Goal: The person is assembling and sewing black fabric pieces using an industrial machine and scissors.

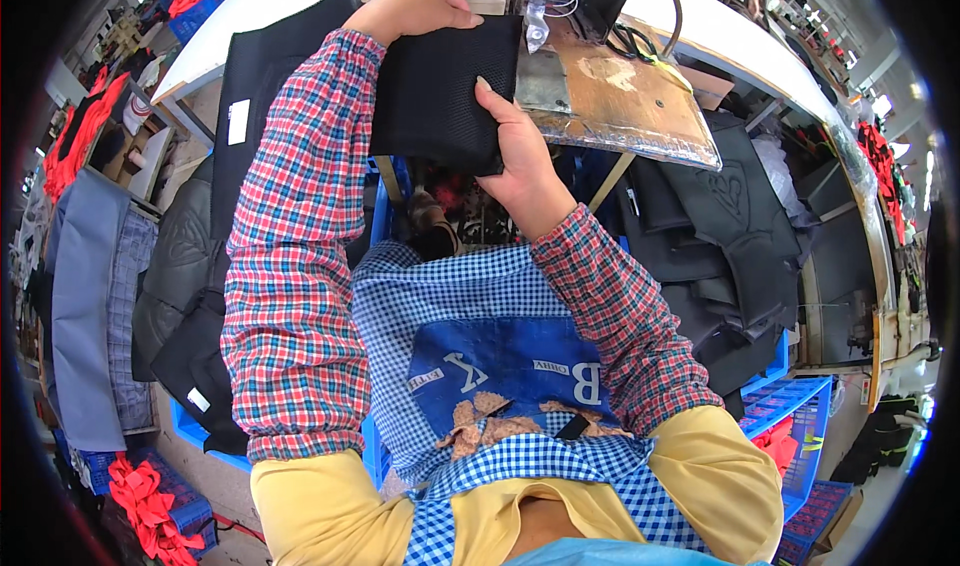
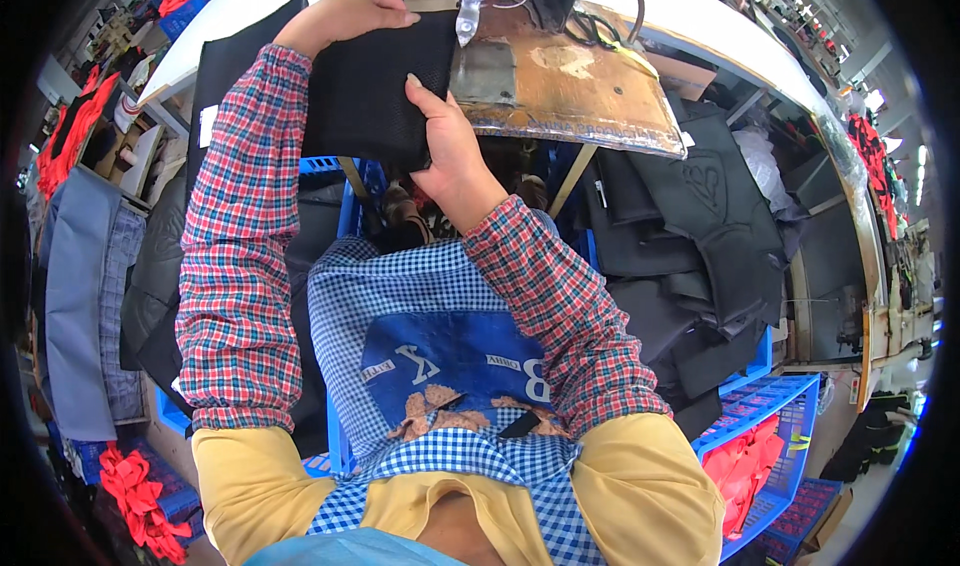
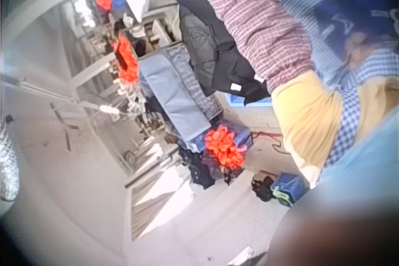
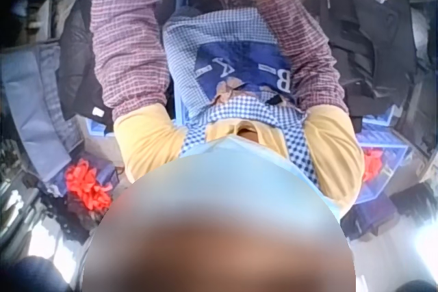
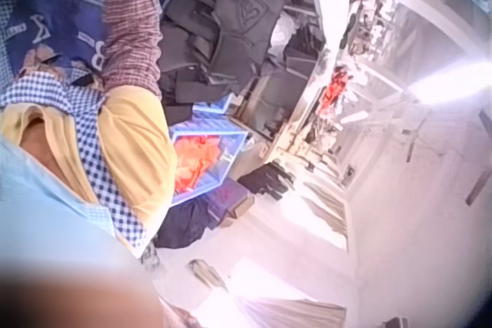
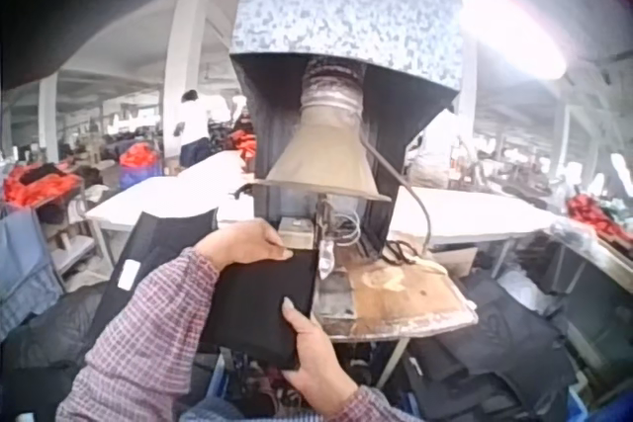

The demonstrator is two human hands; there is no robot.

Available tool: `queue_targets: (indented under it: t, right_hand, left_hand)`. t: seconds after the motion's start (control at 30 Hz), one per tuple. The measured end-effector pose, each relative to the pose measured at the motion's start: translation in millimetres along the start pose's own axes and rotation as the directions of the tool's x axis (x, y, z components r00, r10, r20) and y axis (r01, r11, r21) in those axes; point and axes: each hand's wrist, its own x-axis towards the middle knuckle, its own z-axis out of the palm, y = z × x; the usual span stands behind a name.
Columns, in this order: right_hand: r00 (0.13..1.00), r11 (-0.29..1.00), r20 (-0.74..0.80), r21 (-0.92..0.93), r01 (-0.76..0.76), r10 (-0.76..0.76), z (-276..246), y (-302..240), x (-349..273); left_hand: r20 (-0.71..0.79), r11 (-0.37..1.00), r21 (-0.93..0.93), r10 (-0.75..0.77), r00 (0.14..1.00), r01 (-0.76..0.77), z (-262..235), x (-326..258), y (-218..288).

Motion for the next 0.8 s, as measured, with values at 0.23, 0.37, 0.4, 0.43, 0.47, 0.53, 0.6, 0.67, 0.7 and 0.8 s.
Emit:
queue_targets:
  t: [0.23,0.37,0.4,0.43,0.47,0.53,0.6,0.67,0.7,0.8]
  right_hand:
    - [1.0,1.0,0.01,-0.006,0.026,-0.026,6.4,3.9,-11.3]
    - [1.0,1.0,-0.003,-0.013,0.017,-0.017,6.9,6.1,-17.3]
    - [1.0,1.0,-0.009,-0.008,0.014,-0.014,6.7,6.8,-18.9]
    - [1.0,1.0,0.016,0.002,0.014,-0.014,6.7,7.3,-20.6]
    - [1.0,1.0,-0.013,-0.003,0.012,-0.012,6.5,7.8,-22.3]
    - [1.0,1.0,0.028,0.001,0.012,-0.012,7.1,9.0,-25.9]
    - [1.0,1.0,0.005,-0.016,-0.001,0.001,8.0,10.7,-30.5]
    - [1.0,1.0,0.012,-0.025,-0.014,0.014,8.1,11.1,-37.9]
    - [0.998,0.998,-0.001,-0.021,-0.062,0.062,7.4,9.4,-43.4]
    - [0.989,0.989,0.014,-0.038,-0.145,0.146,2.5,-6.9,-67.9]
  left_hand:
    - [-0.001,1.0,-0.029,0.013,1.0,-0.013,-4.8,-10.3,8.3]
    - [0.039,0.999,-0.038,-0.001,0.999,0.003,-7.2,-13.1,11.2]
    - [0.046,0.999,-0.029,-0.019,0.999,0.02,-7.9,-13.5,11.7]
    - [0.035,0.999,-0.036,-0.001,0.999,0.002,-8.7,-14.3,12.5]
    - [0.057,0.999,-0.045,0.008,0.998,-0.006,-9.5,-15.4,13.3]
    - [0.076,0.999,-0.052,0.018,0.997,-0.014,-11.0,-19.0,16.5]
    - [0.068,0.999,-0.048,0.019,0.997,-0.015,-12.8,-24.9,22.3]
    - [0.069,0.999,-0.023,0.03,0.997,-0.028,-16.5,-33.8,30.8]
    - [0.075,1.0,0.031,-0.003,0.997,0.0,-19.7,-39.5,35.8]
    - [0.21,0.996,0.084,0.016,0.977,-0.035,-44.3,-62.8,47.5]
